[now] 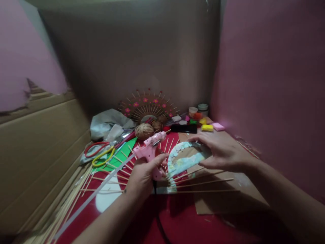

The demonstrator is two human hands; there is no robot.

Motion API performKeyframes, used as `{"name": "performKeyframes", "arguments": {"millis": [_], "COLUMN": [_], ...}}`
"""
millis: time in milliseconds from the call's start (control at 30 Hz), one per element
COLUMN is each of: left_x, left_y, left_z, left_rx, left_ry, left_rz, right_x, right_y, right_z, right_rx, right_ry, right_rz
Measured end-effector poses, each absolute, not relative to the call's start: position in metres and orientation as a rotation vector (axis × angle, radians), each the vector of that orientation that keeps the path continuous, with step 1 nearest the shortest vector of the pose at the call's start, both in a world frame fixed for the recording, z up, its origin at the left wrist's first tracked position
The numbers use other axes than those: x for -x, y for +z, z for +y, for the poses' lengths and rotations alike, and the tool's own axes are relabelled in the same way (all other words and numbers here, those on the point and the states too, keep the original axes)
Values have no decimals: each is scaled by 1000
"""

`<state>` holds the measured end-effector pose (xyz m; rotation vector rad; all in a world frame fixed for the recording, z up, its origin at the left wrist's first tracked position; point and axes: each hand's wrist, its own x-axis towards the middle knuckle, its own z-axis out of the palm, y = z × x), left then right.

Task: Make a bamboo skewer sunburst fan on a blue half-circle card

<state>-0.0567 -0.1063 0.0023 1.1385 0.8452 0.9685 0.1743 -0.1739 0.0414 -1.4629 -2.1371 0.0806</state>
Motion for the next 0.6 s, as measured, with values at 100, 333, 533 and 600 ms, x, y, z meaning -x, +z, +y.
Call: {"name": "performKeyframes", "arguments": {"millis": [100, 333, 533, 600], "left_x": [57, 53, 51, 51], "left_y": [4, 5, 6, 7], "left_z": [-109, -110, -109, -111], "left_rx": [-1079, -1023, -997, -984], "left_ry": [958, 940, 928, 924], "left_rz": [810, 672, 673, 688], "right_x": [-169, -165, -142, -136], "right_y": [41, 8, -3, -2], "right_z": [-172, -160, -156, -156], "right_rx": [1428, 958, 659, 638], "right_ry": [192, 1078, 1320, 1337], "right_rz": [-2095, -1369, -1143, -1142]}}
